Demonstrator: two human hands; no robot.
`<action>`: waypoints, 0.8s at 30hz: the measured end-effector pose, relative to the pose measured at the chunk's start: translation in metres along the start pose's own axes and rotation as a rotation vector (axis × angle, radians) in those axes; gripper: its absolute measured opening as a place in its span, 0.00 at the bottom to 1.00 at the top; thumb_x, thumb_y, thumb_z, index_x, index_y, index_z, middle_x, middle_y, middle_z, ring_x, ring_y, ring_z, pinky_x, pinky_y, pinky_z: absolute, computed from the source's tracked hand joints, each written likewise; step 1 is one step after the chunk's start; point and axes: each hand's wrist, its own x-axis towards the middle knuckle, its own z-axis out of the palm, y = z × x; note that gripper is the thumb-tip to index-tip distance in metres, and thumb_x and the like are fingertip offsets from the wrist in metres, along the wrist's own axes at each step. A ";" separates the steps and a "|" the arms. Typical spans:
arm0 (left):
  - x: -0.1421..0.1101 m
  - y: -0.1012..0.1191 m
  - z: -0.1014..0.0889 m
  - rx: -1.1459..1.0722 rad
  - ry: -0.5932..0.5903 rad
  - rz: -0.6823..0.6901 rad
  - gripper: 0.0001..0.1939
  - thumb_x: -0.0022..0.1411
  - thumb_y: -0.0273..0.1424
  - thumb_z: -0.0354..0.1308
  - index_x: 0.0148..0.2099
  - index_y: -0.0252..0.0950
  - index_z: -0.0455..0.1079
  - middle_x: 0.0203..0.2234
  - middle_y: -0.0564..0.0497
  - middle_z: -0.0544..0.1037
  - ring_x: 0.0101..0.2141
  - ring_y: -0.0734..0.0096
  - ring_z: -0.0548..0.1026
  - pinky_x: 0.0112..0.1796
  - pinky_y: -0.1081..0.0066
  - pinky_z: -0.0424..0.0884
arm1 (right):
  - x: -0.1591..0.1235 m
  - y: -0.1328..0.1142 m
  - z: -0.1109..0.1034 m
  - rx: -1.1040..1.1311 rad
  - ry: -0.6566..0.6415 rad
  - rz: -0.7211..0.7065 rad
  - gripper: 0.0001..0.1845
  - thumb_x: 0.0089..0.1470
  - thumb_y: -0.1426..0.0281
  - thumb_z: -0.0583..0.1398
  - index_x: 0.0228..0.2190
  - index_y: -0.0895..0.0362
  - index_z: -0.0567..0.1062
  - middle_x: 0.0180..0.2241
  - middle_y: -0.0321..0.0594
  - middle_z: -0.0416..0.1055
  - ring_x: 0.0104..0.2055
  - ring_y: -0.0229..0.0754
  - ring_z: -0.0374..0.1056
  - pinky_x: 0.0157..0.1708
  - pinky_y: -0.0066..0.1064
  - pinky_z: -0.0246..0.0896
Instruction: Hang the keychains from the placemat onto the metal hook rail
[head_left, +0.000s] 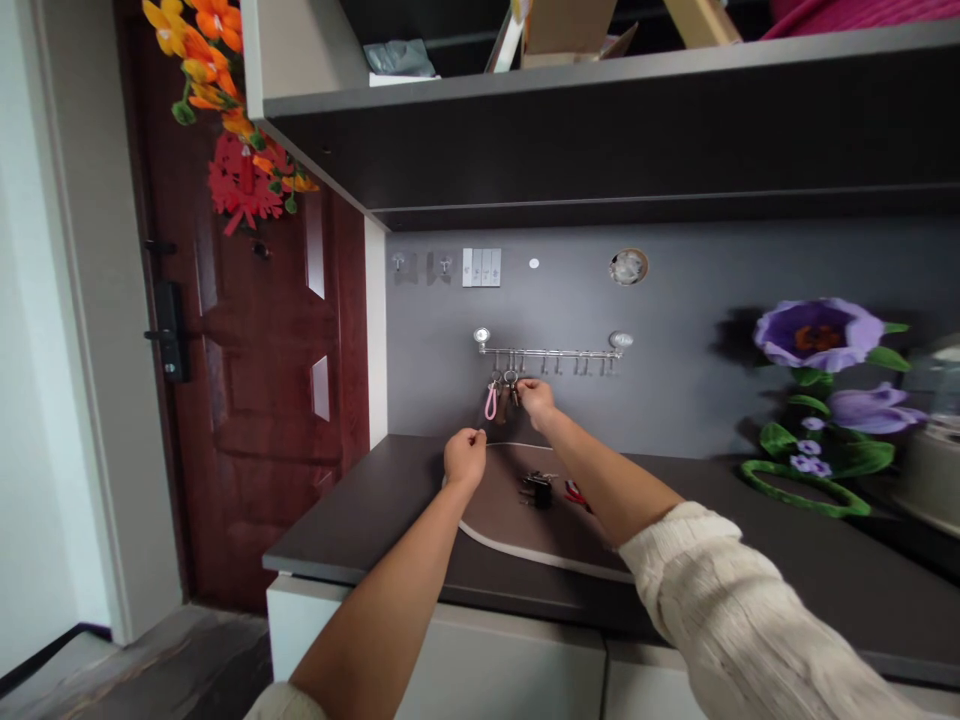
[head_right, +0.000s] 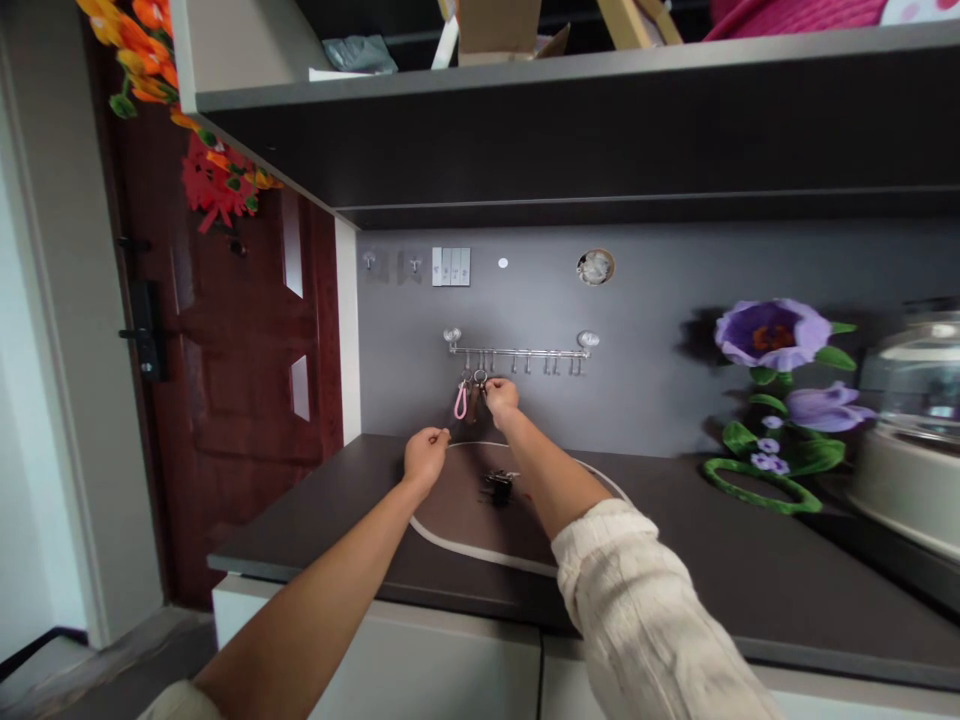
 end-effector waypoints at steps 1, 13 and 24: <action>0.000 0.000 -0.001 0.003 -0.004 0.011 0.14 0.54 0.36 0.48 0.23 0.35 0.68 0.17 0.51 0.70 0.23 0.73 0.66 0.27 0.74 0.55 | -0.004 -0.003 -0.003 -0.018 0.020 0.029 0.05 0.40 0.72 0.52 0.19 0.58 0.67 0.14 0.29 0.60 0.17 0.29 0.52 0.18 0.22 0.48; -0.020 0.019 0.003 0.022 -0.335 0.195 0.06 0.51 0.28 0.52 0.30 0.34 0.71 0.24 0.50 0.73 0.26 0.73 0.68 0.32 0.73 0.62 | -0.073 -0.024 -0.055 -0.144 -0.068 0.036 0.08 0.43 0.72 0.56 0.29 0.59 0.71 0.31 0.39 0.70 0.32 0.35 0.64 0.38 0.30 0.57; -0.029 0.020 0.008 0.514 -0.447 0.414 0.05 0.52 0.29 0.55 0.33 0.37 0.71 0.32 0.50 0.72 0.37 0.69 0.67 0.40 0.71 0.60 | -0.117 -0.011 -0.089 -0.496 -0.085 -0.105 0.09 0.48 0.74 0.54 0.32 0.59 0.72 0.33 0.42 0.72 0.36 0.38 0.67 0.40 0.32 0.59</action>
